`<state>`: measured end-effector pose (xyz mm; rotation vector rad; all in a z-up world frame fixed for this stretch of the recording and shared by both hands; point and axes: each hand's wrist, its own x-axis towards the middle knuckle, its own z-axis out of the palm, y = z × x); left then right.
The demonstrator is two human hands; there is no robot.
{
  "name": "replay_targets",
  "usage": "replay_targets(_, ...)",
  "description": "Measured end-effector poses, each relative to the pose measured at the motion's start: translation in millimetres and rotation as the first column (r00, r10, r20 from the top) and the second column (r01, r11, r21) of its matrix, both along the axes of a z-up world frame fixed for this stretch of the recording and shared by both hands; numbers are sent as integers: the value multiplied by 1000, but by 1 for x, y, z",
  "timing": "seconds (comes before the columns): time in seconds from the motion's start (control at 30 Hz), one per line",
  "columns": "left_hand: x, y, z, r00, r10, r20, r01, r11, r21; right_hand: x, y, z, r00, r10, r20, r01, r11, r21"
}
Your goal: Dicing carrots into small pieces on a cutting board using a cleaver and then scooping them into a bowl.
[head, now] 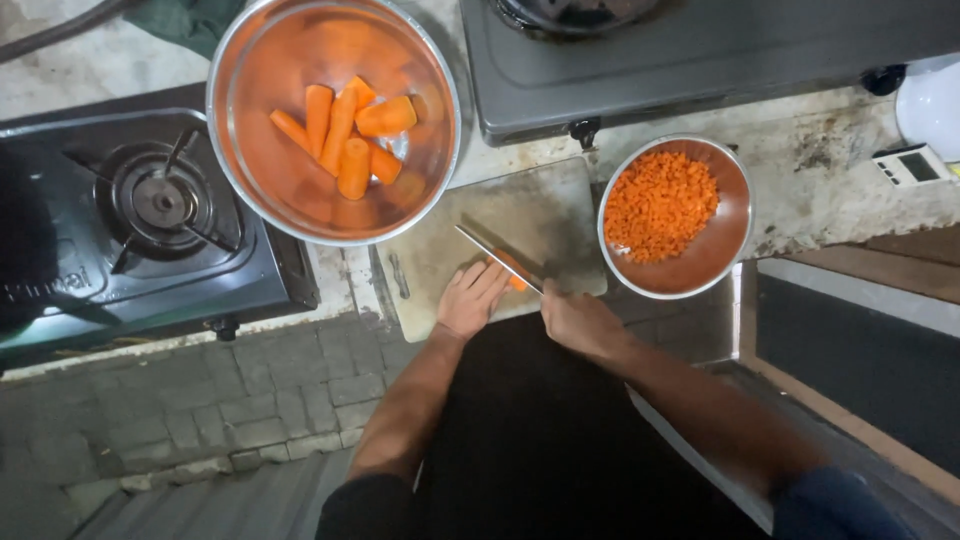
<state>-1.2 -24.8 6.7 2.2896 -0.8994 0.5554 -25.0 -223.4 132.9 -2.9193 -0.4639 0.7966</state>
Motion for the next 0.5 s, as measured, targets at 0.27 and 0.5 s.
replay_targets(0.27,0,1,-21,995,-25,-97,30,998,54,27,-1,-23,951,-235,-202,262,957,121)
replay_targets(0.5,-2,1,-15,1000,-9,7,8,998,63,6,-7,-52,944,-297,-144,316,939,133)
